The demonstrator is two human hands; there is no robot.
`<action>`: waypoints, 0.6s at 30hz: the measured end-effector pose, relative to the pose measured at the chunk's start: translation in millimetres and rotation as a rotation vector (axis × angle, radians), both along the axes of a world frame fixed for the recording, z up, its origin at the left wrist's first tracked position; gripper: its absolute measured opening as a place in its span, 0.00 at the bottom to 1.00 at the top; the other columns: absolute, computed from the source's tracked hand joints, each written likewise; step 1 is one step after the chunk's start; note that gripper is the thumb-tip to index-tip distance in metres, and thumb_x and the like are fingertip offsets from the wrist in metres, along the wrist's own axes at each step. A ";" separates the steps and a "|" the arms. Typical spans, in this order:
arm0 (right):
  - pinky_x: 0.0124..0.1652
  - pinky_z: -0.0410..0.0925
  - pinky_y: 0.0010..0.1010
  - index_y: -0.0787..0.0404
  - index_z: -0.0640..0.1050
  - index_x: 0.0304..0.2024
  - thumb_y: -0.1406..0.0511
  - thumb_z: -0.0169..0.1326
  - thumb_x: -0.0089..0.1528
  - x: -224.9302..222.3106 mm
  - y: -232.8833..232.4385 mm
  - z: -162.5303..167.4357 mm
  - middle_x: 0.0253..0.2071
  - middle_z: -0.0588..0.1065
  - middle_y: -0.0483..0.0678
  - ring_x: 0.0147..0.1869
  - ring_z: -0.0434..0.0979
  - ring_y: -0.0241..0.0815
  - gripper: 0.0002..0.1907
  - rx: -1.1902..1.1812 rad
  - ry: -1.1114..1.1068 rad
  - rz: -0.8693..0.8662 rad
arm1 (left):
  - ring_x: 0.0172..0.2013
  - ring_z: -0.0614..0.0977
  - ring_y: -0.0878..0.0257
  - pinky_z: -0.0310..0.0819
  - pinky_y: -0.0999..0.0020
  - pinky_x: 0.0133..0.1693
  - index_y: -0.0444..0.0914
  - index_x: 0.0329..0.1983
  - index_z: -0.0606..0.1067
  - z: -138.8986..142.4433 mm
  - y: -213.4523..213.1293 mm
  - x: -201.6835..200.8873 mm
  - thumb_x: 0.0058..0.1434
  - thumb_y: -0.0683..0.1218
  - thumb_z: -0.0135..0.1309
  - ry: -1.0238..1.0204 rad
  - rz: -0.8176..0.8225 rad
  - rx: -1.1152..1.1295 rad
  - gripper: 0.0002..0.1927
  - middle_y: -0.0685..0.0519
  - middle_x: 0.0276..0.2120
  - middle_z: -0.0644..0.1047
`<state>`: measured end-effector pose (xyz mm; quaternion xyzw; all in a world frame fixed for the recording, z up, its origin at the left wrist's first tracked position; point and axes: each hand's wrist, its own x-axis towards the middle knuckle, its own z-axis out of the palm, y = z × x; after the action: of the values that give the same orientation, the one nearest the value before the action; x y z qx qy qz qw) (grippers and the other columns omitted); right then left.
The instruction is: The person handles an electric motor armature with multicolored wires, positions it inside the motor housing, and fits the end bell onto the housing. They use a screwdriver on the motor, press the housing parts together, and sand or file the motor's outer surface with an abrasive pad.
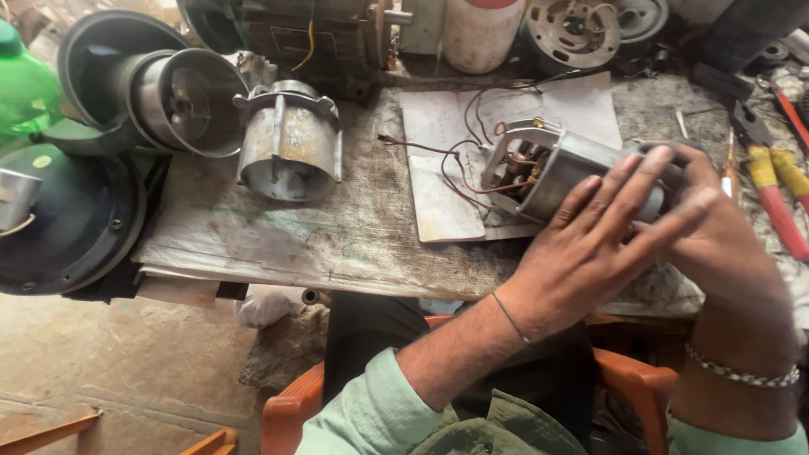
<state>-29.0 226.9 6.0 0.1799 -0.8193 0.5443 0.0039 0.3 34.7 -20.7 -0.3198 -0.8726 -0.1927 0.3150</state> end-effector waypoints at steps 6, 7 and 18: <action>0.54 0.72 0.34 0.69 0.61 0.71 0.63 0.49 0.73 -7.5 -6.0 -8.5 0.57 0.67 0.55 0.62 0.73 0.47 0.27 -0.008 0.075 -0.066 | 0.80 0.52 0.55 0.26 0.56 0.79 0.67 0.76 0.42 2.8 -2.6 1.6 0.83 0.45 0.46 -0.038 0.010 0.021 0.33 0.51 0.80 0.49; 0.52 0.72 0.34 0.70 0.59 0.72 0.62 0.49 0.73 -6.9 -7.3 -7.6 0.54 0.68 0.54 0.61 0.74 0.46 0.29 -0.144 -0.047 -0.093 | 0.80 0.50 0.56 0.25 0.59 0.79 0.66 0.77 0.38 6.9 -2.7 1.1 0.85 0.41 0.45 -0.055 -0.084 0.216 0.36 0.52 0.80 0.47; 0.64 0.67 0.39 0.60 0.54 0.74 0.63 0.50 0.70 6.3 -22.9 1.7 0.70 0.60 0.55 0.73 0.65 0.49 0.33 0.015 0.090 -0.127 | 0.79 0.47 0.52 0.31 0.53 0.76 0.70 0.75 0.44 38.2 -21.2 -0.9 0.79 0.46 0.42 -0.083 0.082 -0.293 0.33 0.53 0.80 0.48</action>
<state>-22.7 204.0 7.7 0.1522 -0.8321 0.5282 0.0740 -0.6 13.5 17.5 -0.3184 -0.9159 -0.0634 0.2362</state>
